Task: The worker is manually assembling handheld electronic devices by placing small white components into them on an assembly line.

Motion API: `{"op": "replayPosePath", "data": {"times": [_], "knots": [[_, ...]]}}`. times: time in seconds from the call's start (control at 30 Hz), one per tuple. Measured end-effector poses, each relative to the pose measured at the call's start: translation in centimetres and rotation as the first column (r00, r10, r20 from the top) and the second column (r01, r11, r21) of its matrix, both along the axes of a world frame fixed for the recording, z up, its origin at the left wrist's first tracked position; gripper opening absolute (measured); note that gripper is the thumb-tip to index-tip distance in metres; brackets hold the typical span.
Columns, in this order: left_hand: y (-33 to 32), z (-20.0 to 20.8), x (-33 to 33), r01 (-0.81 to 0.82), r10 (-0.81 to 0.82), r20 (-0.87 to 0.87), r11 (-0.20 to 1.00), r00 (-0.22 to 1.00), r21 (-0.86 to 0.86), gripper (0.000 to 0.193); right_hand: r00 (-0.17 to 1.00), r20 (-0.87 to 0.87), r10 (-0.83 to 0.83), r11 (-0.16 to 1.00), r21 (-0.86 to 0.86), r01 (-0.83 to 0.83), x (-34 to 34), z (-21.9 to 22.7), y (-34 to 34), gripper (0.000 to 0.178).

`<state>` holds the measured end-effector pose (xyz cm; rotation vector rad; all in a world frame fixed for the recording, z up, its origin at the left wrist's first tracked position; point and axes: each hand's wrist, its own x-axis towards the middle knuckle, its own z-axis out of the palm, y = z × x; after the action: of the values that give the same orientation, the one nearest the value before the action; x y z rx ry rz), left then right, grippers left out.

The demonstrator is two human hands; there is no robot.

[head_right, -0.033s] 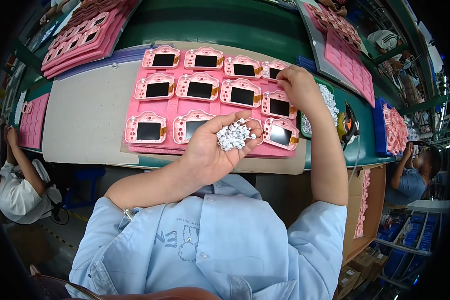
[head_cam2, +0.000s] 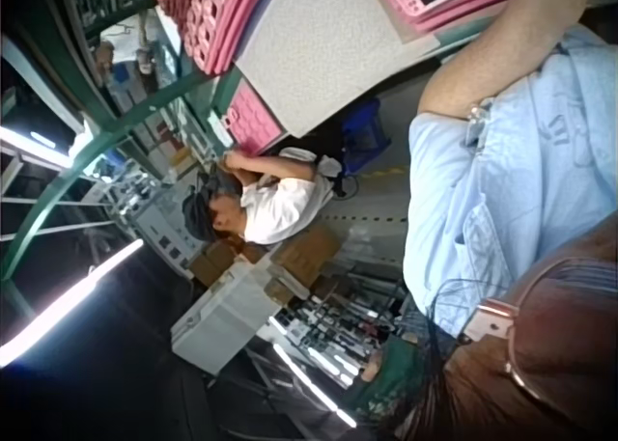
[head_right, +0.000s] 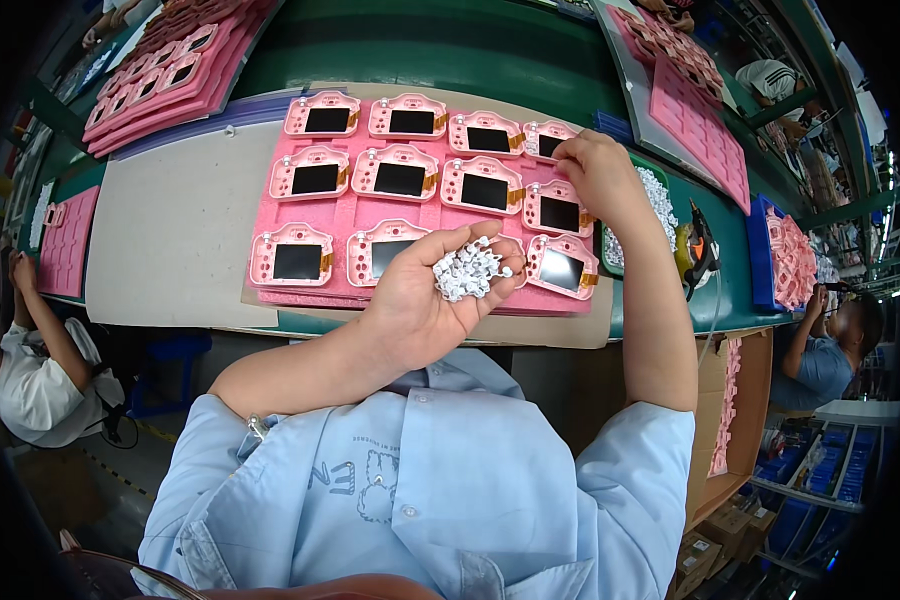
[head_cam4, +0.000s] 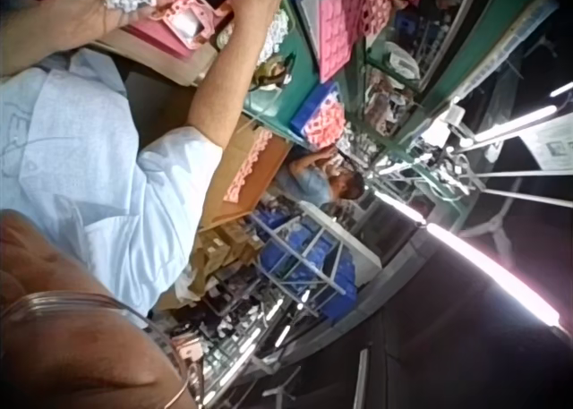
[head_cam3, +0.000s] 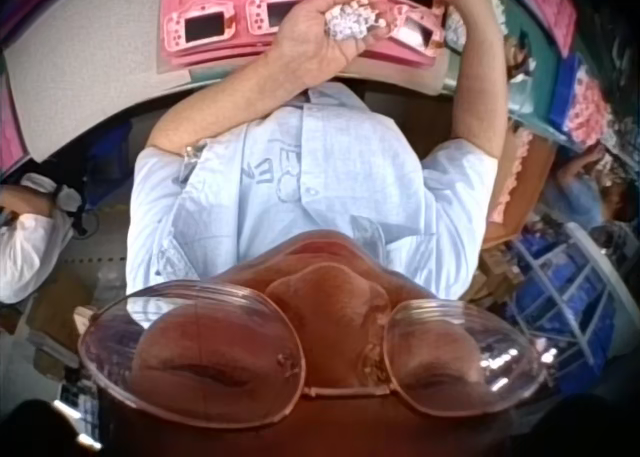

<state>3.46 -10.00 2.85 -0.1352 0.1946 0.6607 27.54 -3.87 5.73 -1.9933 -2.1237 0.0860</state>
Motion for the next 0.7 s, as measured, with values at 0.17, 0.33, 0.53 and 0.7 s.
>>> {"op": "replayPosePath", "data": {"times": [0.17,0.33,0.53,0.7], "knots": [[-0.2,0.0,0.5,0.000,0.000,0.002,1.000,1.000,0.011,0.025,0.993,-0.090,0.078,0.995,0.077,-0.071,0.2,0.8,-1.4,0.013],[0.0,0.2,0.6,-0.012,0.012,0.003,1.000,1.000,0.013,0.025,0.864,-0.445,0.236,0.970,0.167,-0.180,-3.5,3.2,-6.3,0.023],[0.0,1.2,1.1,-0.023,0.023,-0.089,1.000,0.996,0.001,0.027,0.863,-0.377,0.337,0.941,0.170,-0.293,-6.5,3.9,-9.7,0.022],[-0.2,0.9,1.3,-0.009,0.010,-0.077,1.000,0.997,0.009,0.029,0.911,-0.267,0.314,0.945,0.182,-0.273,-7.1,3.8,-10.1,0.021]]}}
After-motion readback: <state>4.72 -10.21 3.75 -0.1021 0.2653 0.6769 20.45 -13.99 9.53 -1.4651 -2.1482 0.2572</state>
